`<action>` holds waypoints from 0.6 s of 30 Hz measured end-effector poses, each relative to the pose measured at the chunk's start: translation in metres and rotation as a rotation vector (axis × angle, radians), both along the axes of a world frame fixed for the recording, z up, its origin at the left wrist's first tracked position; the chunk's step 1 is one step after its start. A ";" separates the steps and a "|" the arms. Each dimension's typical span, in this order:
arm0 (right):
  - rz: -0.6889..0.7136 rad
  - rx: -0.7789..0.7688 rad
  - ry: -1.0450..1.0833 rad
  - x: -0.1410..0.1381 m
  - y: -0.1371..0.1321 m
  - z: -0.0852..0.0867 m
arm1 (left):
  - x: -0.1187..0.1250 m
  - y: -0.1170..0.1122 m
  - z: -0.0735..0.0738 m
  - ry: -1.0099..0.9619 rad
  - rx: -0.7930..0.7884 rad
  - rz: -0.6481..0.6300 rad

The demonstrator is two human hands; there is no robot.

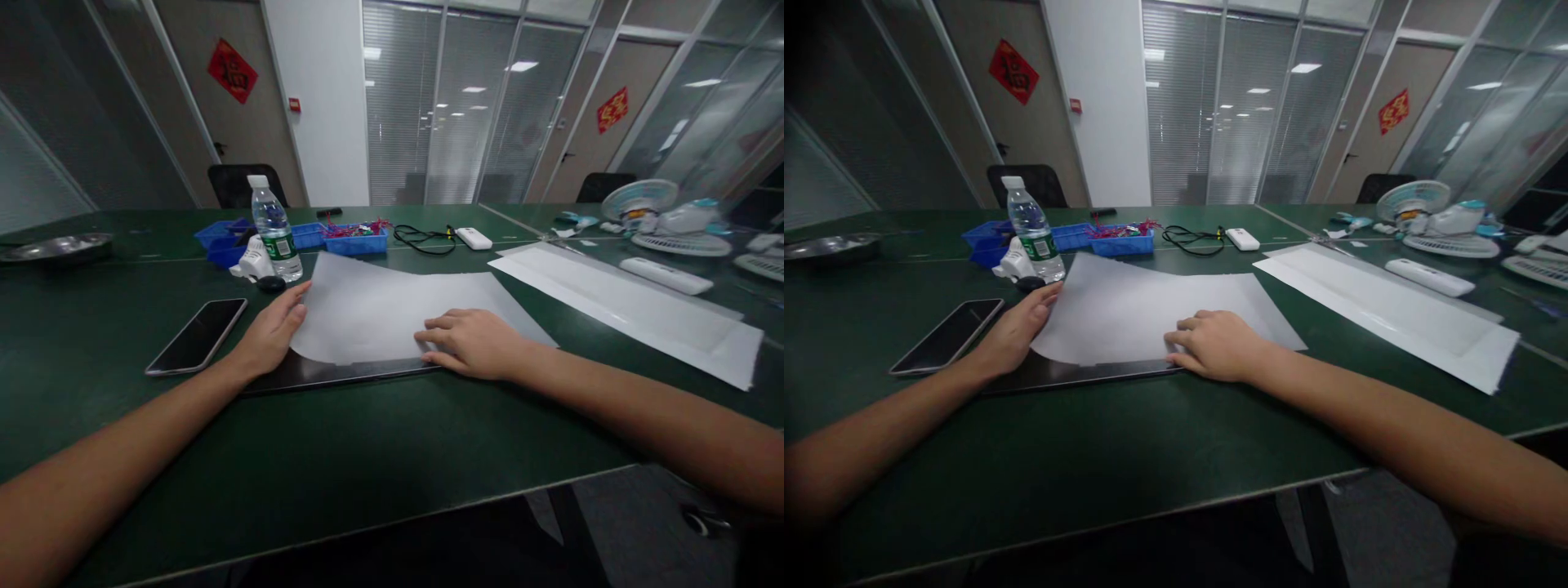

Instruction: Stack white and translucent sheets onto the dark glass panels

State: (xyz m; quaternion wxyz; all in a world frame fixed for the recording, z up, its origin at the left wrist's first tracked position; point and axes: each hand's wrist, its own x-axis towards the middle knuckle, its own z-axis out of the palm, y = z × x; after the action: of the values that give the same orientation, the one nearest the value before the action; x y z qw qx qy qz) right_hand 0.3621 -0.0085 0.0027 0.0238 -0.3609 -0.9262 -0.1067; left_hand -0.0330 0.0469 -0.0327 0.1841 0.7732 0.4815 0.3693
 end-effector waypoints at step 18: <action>-1.060 0.167 0.123 0.261 0.107 -0.008 | -0.013 -0.006 0.024 0.523 -0.163 -0.035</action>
State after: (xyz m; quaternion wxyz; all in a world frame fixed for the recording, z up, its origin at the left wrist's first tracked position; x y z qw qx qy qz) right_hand 0.6231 0.0980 -0.0051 0.0494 -0.7811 -0.6026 -0.1559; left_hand -0.0463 0.0412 -0.0083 0.1211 0.8331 0.5275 0.1139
